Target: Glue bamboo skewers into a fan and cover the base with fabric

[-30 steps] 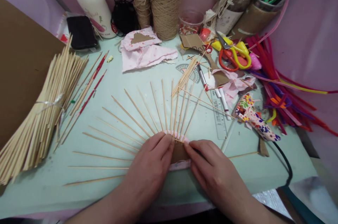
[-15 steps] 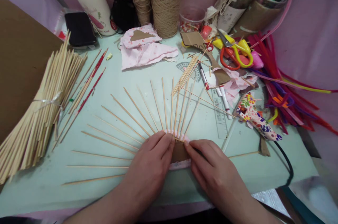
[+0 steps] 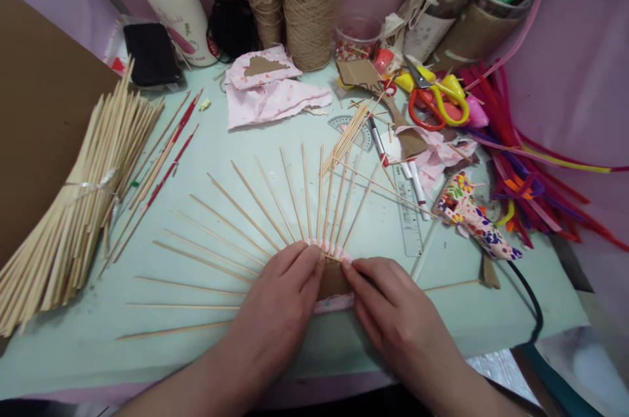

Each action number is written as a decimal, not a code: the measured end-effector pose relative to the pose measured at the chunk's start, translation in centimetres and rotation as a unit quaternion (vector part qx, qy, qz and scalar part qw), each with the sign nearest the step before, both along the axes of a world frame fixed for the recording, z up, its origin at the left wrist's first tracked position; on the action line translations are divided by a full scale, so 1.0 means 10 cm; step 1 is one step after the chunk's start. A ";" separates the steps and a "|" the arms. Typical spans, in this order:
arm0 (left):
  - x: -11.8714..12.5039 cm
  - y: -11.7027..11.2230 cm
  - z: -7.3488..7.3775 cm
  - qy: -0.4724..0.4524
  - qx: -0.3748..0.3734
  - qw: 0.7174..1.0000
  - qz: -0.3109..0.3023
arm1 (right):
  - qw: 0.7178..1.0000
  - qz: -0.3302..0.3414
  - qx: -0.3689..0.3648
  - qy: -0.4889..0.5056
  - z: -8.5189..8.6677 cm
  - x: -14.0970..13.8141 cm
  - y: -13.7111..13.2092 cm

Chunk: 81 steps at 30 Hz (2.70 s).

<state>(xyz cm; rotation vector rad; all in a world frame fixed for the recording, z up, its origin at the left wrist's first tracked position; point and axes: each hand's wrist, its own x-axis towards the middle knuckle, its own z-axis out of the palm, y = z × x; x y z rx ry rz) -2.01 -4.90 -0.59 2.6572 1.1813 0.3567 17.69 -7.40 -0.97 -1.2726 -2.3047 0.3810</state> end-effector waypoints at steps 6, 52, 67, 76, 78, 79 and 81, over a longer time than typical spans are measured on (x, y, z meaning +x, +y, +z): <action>-0.01 -0.01 -0.01 -0.010 -0.008 1.000 -0.002 | 1.000 0.005 -0.007 0.004 0.00 0.01 -0.01; 0.11 0.17 -0.04 0.026 -0.011 0.998 0.051 | 0.997 -0.071 0.003 0.000 -0.10 -0.03 -0.06; 0.08 0.16 -0.11 -0.017 0.023 0.999 0.031 | 0.997 -0.075 0.007 -0.011 -0.10 -0.04 -0.06; 0.07 0.16 -0.14 -0.035 0.031 0.998 0.036 | 0.997 -0.075 0.000 -0.008 -0.10 -0.04 -0.05; 0.07 0.16 -0.14 -0.037 0.036 0.998 0.035 | 0.997 -0.074 0.001 -0.011 -0.10 -0.04 -0.05; 0.06 0.16 -0.14 -0.038 0.037 0.998 0.035 | 0.997 -0.075 0.001 -0.013 -0.10 -0.04 -0.05; 0.06 0.16 -0.15 -0.041 0.037 0.998 0.036 | 0.997 -0.075 0.002 -0.015 -0.10 -0.04 -0.05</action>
